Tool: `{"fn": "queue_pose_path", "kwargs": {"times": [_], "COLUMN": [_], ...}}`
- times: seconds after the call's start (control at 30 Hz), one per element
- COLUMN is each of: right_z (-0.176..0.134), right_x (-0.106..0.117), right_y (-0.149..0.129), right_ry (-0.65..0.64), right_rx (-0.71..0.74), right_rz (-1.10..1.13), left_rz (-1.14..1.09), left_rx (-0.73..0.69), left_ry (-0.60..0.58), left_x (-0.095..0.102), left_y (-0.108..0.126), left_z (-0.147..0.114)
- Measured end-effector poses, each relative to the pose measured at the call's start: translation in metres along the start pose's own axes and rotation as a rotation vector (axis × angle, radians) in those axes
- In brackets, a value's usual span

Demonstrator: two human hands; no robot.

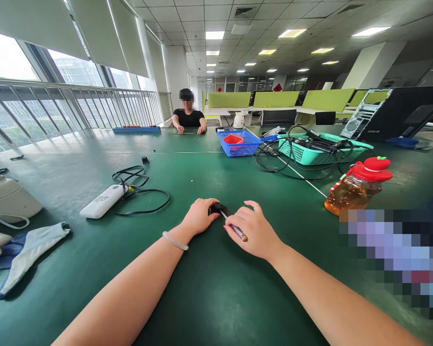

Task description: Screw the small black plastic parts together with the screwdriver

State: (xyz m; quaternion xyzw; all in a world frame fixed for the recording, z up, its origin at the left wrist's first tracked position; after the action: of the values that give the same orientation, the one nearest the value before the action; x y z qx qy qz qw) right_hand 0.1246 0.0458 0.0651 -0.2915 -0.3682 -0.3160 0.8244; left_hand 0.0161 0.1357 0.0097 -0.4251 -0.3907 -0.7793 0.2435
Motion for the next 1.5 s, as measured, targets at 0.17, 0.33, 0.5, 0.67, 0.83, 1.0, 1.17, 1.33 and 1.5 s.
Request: {"fn": "queue_pose_path", "kwargs": {"times": [0.17,0.33,0.5,0.67,0.83,1.0,1.17,1.33,1.5], "right_z": [-0.0002,-0.0001,-0.0001,0.0005,0.0004,0.0011,0.0011,0.0011,0.0012], "right_x": [0.0026,0.0023,0.0016,0.002,-0.0058,-0.0018,0.0005,0.0014,0.0026], "right_y": [-0.0009,-0.0025,-0.0028,-0.004,-0.0038,-0.0041,-0.0051,-0.0059,-0.0073], "right_ry": [0.018,0.018,0.014,0.005,-0.081,-0.06,-0.032,-0.024,-0.026], "right_rx": [0.012,0.02,0.018,0.019,0.009,0.007,0.018,0.022,0.028], "right_rz": [-0.004,-0.002,-0.01,-0.019,-0.052,-0.045,-0.045,-0.051,-0.057], "left_rz": [-0.006,0.003,-0.004,-0.001,-0.003,0.001,0.009,0.011,0.007], "left_rx": [0.008,0.032,0.027,0.013,0.012,0.015,0.021,0.026,0.02], "left_ry": [-0.004,-0.013,-0.017,-0.011,-0.006,-0.001,0.001,-0.001,-0.008], "left_x": [0.001,0.0005,-0.0004,0.0,0.0008,0.0015,0.0014,0.001,0.0002], "left_y": [0.0,-0.0021,-0.0017,-0.0007,-0.0003,-0.0007,-0.0021,-0.0027,-0.0018], "left_z": [0.0001,-0.0002,-0.0001,-0.0001,-0.0002,-0.0001,-0.0002,-0.0004,0.0]}}
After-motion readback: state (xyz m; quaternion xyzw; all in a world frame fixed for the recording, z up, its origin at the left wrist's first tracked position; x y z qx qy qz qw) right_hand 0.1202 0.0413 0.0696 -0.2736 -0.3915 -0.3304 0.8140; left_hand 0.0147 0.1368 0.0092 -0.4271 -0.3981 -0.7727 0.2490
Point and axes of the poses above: each hand's wrist, its own z-axis towards the middle knuckle, its own x-axis out of the back of the hand, y = z × x, the point moved 10 cm from there along z, towards the middle knuckle, and after that the axes turned 10 degrees about -x, right-handed, at the moved point
